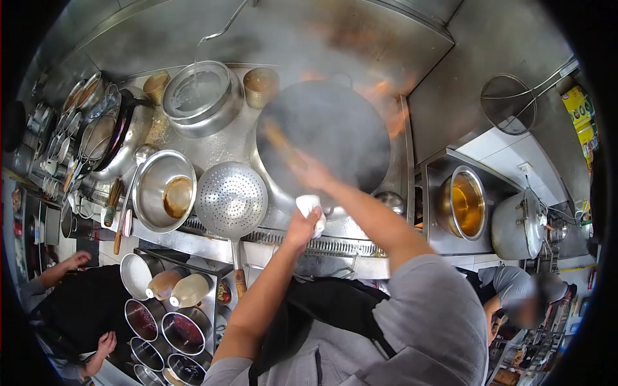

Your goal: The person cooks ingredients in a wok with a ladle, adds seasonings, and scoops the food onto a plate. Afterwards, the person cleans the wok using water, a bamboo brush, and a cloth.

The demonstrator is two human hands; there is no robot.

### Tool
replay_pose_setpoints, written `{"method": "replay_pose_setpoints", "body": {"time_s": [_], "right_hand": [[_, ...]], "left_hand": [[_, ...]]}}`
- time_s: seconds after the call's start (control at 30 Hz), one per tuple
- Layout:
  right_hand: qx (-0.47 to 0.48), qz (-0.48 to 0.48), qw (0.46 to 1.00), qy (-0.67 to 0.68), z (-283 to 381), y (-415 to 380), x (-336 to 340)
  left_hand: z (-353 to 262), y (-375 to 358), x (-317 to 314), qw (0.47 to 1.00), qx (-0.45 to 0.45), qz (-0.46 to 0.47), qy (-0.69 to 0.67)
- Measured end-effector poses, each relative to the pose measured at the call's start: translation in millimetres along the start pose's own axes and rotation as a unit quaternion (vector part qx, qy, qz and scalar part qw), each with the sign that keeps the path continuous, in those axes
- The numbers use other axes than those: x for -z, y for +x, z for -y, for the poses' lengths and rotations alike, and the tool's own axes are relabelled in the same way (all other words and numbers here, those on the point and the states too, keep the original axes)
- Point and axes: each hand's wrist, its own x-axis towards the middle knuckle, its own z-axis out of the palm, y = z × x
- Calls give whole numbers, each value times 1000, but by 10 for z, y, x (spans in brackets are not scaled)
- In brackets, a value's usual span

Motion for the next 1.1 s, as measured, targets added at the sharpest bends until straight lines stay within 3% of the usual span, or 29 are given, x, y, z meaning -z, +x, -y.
{"method": "replay_pose_setpoints", "body": {"time_s": [0.07,0.1,0.13,0.17,0.2,0.23,0.27,0.3,0.33,0.4,0.43,0.5,0.53,0.57,0.6,0.7,0.77,0.83,0.87,0.9,0.93,1.03,1.1], "right_hand": [[-6,131,984,-123,50,-436,621],[33,125,975,-181,-868,-254,832],[-183,131,952,-209,-359,-539,1526],[-247,-7,879,-408,-537,-513,2002],[-268,-94,849,-446,-649,-526,2496],[-318,-232,846,-361,-459,-646,2807],[-356,-355,850,-160,-631,-683,3097],[-229,-453,858,82,-695,-909,3162],[-138,-409,884,180,-803,-1178,3253],[-47,-472,876,85,-979,-1630,2872],[-200,-429,869,141,-580,-1982,2531],[-87,-405,908,58,-1497,-2458,1720],[-104,-378,917,70,-1371,-2791,1218],[-63,-347,934,62,-1628,-3045,728],[-82,-279,942,167,-1826,-3233,312],[-204,-196,942,183,-2465,-3532,-612],[-205,-131,921,306,-2140,-3723,-308],[-238,-73,956,156,-1816,-4060,288],[-62,-220,972,-45,-2401,-4324,60],[-223,-230,947,-2,-2060,-4580,245],[-264,-228,936,-46,-2208,-4825,165],[-323,-144,927,122,-3225,-5514,-673],[-438,-146,886,-45,-2515,-5394,-328]], "left_hand": [[-34,-28,-47,1000,10,-20,-15],[-70,-33,-77,999,14,-40,-30],[-70,-28,-33,999,35,-30,-9],[-111,-65,-22,999,34,-22,-6],[-173,-90,-10,997,65,-22,-19],[-218,-116,4,994,98,-23,-30],[-190,-143,30,996,76,-10,-40],[-159,-191,70,996,80,-9,-34],[-129,-251,122,994,97,-8,-52],[-104,-345,249,993,101,6,-62],[-71,-423,316,993,101,7,-60],[-27,-583,438,988,117,6,-98],[-98,-712,513,989,127,24,-77],[-186,-828,519,990,119,19,-75],[-263,-927,475,992,110,-23,-59],[-169,-994,629,993,69,-88,-25],[-199,-1012,669,991,69,-112,-6],[-313,-1057,518,987,38,-152,-18],[-365,-1053,458,984,24,-175,8],[-406,-1039,407,980,9,-197,32],[-469,-1058,344,980,6,-196,43],[-477,-1078,317,984,-41,-148,86],[-458,-1263,365,982,-53,-147,108]]}}
